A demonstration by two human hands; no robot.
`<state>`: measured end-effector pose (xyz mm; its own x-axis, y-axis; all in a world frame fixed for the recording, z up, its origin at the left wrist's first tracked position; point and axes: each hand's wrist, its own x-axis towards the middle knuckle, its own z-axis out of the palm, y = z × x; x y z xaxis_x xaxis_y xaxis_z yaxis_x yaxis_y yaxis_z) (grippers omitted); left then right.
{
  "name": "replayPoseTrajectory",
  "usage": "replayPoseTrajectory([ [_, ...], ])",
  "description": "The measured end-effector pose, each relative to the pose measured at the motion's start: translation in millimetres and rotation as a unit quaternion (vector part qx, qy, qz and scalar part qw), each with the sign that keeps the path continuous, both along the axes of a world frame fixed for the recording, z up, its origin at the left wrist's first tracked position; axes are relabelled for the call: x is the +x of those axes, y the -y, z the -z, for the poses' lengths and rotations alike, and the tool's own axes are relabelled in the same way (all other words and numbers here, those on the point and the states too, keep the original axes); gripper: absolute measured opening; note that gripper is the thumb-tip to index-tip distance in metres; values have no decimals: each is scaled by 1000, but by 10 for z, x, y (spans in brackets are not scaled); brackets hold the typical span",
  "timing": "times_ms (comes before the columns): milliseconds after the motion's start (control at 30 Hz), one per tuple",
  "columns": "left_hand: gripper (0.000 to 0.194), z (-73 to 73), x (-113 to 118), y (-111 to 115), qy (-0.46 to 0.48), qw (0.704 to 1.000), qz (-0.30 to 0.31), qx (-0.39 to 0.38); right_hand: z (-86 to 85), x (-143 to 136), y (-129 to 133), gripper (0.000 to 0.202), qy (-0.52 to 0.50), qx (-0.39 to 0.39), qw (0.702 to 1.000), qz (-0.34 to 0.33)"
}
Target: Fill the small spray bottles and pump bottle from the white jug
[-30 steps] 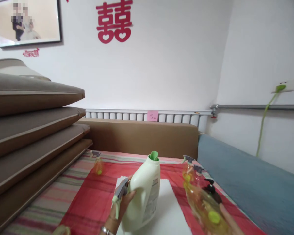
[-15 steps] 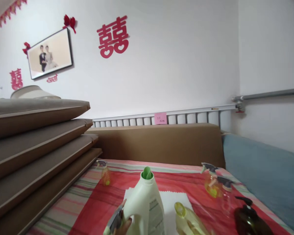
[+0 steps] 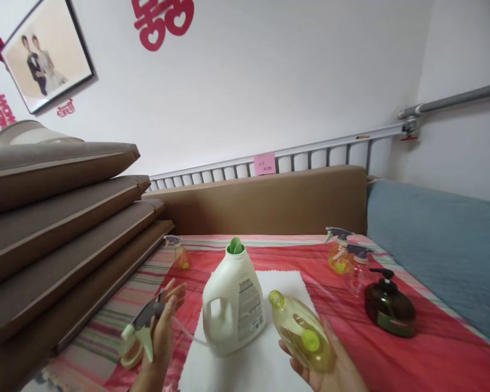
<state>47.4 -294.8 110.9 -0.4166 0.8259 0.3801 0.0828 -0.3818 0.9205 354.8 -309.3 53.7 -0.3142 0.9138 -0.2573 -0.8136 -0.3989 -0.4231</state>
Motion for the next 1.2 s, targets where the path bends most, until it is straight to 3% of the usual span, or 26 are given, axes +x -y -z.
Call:
replayPoseTrajectory([
  [167, 47, -539, 175, 236, 117, 986, 65, 95, -3, -268, 152, 66, 13, -12, 998, -58],
  [267, 44, -731, 332, 320, 134, 980, 93, 117, -39, -352, 235, 74, 28, -10, 997, -76],
  [467, 43, -814, 514, 396, 149, 973, 136, 111, 22, -307, 242, 83, 53, 13, 995, -88],
  [700, 42, -863, 512, 396, 132, 974, 127, 135, 75, -227, 203, 82, 63, 32, 993, -96],
  [900, 43, -774, 641, 358, 109, 977, 131, 131, 2, -280, 270, 87, 44, 27, 992, -112],
  [1200, 41, -68, 1146, 415, 54, 971, 233, -5, -47, -570, 507, 76, -32, -3, 996, -78],
])
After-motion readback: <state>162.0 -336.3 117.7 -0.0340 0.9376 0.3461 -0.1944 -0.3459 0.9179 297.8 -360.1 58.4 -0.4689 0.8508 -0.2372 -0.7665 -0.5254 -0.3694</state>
